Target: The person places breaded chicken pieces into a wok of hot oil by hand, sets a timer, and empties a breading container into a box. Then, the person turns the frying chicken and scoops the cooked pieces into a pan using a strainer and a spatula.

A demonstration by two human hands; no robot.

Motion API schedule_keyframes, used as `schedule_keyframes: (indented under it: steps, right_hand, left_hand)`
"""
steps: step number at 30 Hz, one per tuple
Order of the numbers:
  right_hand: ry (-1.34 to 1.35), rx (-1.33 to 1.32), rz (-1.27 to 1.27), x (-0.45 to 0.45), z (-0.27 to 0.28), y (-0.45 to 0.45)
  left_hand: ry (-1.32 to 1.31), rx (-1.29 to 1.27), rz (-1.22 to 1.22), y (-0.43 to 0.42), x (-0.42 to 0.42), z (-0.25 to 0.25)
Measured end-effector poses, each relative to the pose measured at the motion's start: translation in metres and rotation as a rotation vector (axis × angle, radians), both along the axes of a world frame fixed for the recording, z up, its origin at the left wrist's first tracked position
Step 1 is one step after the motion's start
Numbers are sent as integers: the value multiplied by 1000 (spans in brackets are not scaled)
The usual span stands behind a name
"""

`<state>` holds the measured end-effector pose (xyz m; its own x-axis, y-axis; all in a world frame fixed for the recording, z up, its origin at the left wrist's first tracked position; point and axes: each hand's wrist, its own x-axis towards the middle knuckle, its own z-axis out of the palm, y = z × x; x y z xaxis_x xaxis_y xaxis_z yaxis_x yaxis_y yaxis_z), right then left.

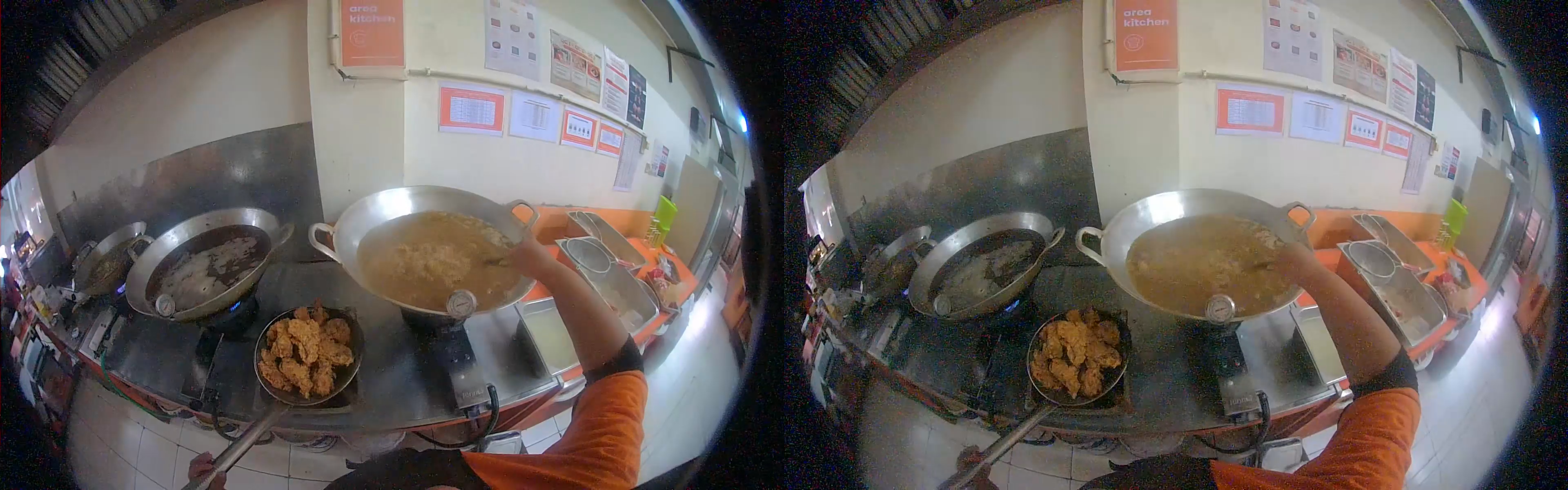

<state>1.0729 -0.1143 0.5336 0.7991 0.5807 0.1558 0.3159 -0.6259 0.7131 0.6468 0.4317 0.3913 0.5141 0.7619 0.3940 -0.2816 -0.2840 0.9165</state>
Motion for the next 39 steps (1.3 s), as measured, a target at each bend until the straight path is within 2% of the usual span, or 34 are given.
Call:
schedule_keyframes:
  steps: [1, 6, 8, 9, 11, 13, 16, 18, 19, 21, 24, 25, 27, 29, 30, 31, 33, 36, 38, 39]
  right_hand:
    - [38, -115, 57, 7, -2, -4]
    - [-261, 88, 698, -26, 37, 63]
    - [-54, 411, 525, -8, 25, 64]
    - [214, 672, 207, 25, -2, 58]
    - [530, 904, -155, 32, 0, 70]
    - [625, 891, -212, 31, 10, 83]
    - [374, 367, 392, 66, -8, 69]
    - [632, 807, 173, 72, -17, 71]
    - [738, 978, 72, 70, -16, 75]
    - [883, 1295, -116, 53, -2, 88]
    - [922, 1389, -163, 31, 16, 106]
    - [911, 1368, -144, 29, 17, 108]
    - [727, 1125, 139, 55, -7, 101]
    - [785, 1303, 89, 44, 0, 110]
    - [932, 1602, -113, 32, 10, 117]
    - [1069, 1893, -335, 20, 20, 123]
    - [1061, 1699, -201, 25, 17, 118]
    - [738, 1231, 270, 49, -13, 102]
    - [671, 1135, 346, 32, -6, 109]
    - [766, 1238, 234, 17, 2, 114]
  left_hand:
    - [-15, -29, 9, 0, 1, -3]
    - [-86, -168, 52, 22, 1, -38]
    - [-126, -56, 71, 14, 3, -35]
    - [-146, 1, 81, 10, 4, -33]
    - [-145, 36, 84, 0, 5, -24]
    - [-141, 69, 89, -10, 5, -13]
    - [-129, 70, 98, -16, 3, -9]
    - [-121, 11, 102, -13, 1, -16]
    - [-126, 87, 100, -10, -1, -21]
    - [-134, 239, 96, 6, -6, -44]
    - [-390, 169, -20, 154, -12, -227]
    - [-373, 238, -69, 148, -12, -212]
    - [-340, 376, -169, 135, -10, -189]
    - [-360, 333, -133, 132, -8, -189]
    - [-370, 311, -115, 131, -6, -190]
    - [-289, 224, -49, 85, -5, -133]
    - [-126, 40, 58, -6, -1, -19]
    - [-74, 54, 40, -8, -4, -17]
    - [-76, 71, 21, -2, -4, -22]
    - [-76, 77, 17, 1, -4, -24]
